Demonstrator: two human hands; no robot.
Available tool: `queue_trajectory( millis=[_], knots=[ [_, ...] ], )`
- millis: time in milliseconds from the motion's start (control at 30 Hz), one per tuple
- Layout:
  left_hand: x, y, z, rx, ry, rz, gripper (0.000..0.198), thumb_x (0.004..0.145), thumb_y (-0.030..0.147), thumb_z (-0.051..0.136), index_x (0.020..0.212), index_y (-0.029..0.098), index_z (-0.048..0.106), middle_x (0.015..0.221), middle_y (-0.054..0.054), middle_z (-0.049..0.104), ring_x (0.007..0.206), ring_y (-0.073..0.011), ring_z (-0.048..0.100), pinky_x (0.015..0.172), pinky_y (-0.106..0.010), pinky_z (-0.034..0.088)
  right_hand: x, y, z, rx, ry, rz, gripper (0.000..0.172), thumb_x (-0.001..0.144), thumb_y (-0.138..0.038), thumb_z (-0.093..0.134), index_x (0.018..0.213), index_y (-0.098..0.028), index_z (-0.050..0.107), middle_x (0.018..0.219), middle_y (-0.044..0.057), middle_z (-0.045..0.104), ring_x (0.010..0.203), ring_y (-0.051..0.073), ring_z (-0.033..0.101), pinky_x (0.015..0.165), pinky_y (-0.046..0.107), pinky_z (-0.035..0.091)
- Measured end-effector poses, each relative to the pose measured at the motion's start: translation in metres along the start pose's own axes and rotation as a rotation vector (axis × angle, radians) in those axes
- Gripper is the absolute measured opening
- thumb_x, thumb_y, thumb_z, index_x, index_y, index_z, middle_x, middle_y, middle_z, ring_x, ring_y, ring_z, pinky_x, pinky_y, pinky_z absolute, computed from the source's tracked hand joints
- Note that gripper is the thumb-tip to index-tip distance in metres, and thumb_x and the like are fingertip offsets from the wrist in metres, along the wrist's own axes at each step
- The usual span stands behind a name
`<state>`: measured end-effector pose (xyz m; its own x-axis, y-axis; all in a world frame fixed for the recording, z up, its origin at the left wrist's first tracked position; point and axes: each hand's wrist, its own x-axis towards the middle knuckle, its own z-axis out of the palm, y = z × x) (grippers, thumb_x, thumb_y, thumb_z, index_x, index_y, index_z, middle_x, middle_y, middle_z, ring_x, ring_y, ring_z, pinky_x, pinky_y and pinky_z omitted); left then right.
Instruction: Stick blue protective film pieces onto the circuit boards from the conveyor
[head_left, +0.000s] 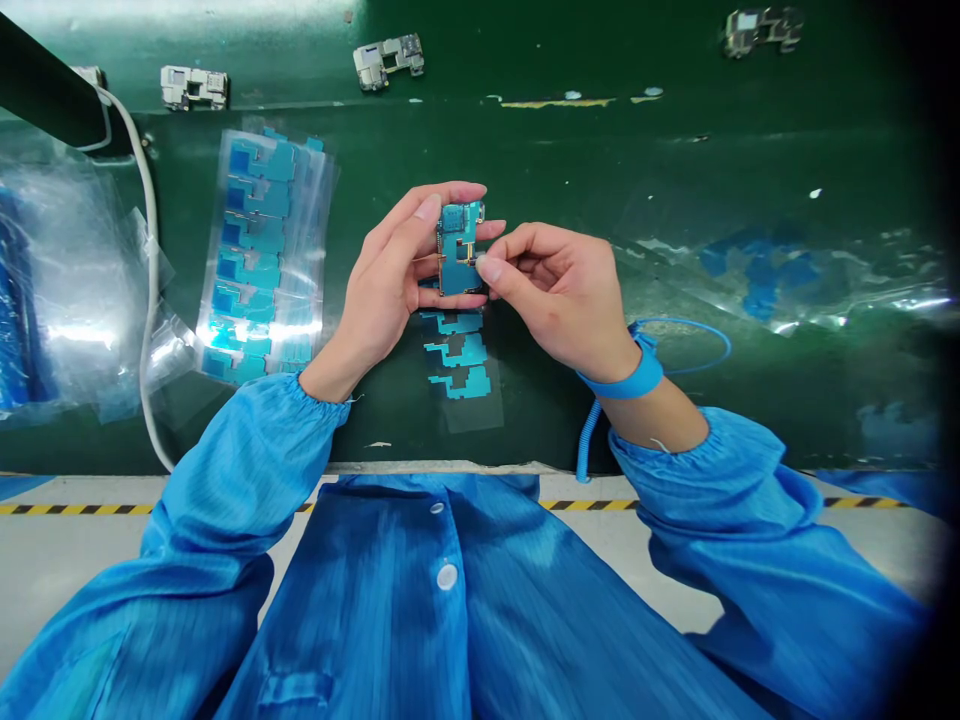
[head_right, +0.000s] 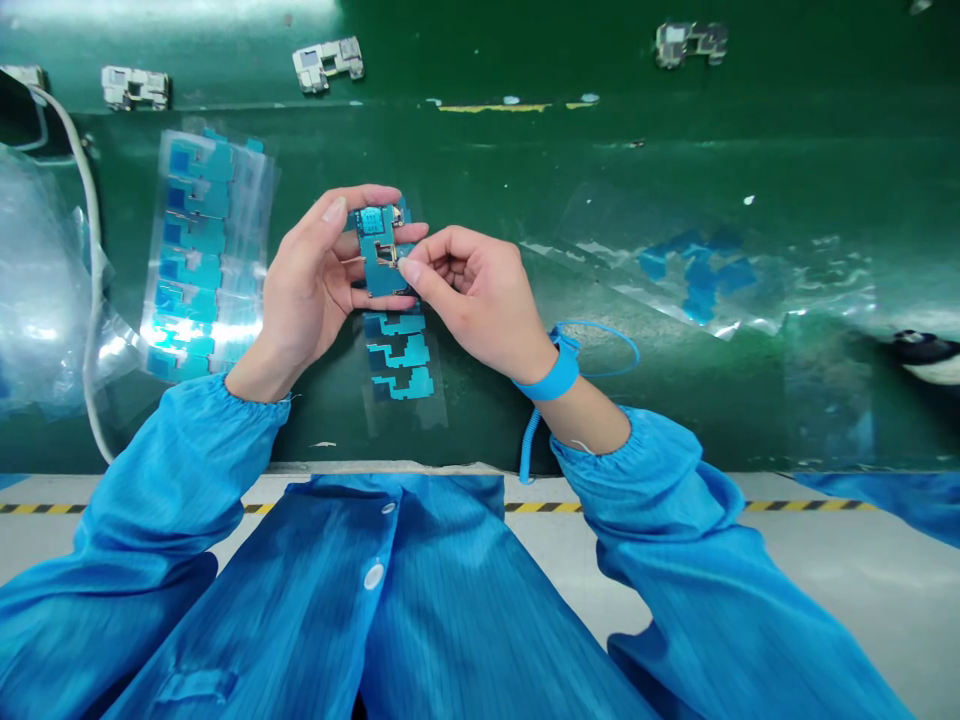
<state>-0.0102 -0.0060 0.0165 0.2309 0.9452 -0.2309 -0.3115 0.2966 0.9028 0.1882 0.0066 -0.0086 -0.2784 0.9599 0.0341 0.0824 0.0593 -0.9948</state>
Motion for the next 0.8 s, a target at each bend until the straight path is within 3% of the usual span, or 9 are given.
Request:
queue_trajectory(
  millis=[133,400,800],
  knots=[
    [0.0005,0.0009,-0.0026,0.015,-0.015,-0.017,0.036,0.103,0.061,0.068,0.127,0.036,0.073,0.127,0.000,0.086,0.117,-0.0329,0.079,0.091,-0.050,0.076,-0.0006,-0.0005,0.0003,-0.007,-0.002,0.026,0.047,0.092,-0.071,0.088,0.092,-0.026,0.073,0.088,0.003,0.070,0.082,0.020,0.068,0.076,0.038,0.064],
    [-0.0011,0.0031,-0.0039,0.150,-0.015,-0.048,0.055,0.104,0.071,0.058,0.145,0.034,0.066,0.144,-0.005,0.081,0.134,-0.0344,0.078,0.096,-0.047,0.077,-0.0012,-0.0016,-0.0010,-0.010,-0.007,0.036,0.048,0.092,-0.071,0.088,0.091,-0.026,0.073,0.088,0.003,0.070,0.085,0.021,0.070,0.079,0.037,0.066],
    [-0.0014,0.0039,-0.0021,0.062,-0.032,-0.021,0.040,0.106,0.060,0.062,0.134,0.033,0.070,0.133,-0.003,0.084,0.122,-0.0320,0.082,0.090,-0.044,0.077,-0.0009,-0.0016,-0.0006,0.012,-0.002,0.036,0.045,0.092,-0.067,0.090,0.090,-0.026,0.074,0.087,0.004,0.069,0.085,0.021,0.070,0.079,0.039,0.066]
  ],
)
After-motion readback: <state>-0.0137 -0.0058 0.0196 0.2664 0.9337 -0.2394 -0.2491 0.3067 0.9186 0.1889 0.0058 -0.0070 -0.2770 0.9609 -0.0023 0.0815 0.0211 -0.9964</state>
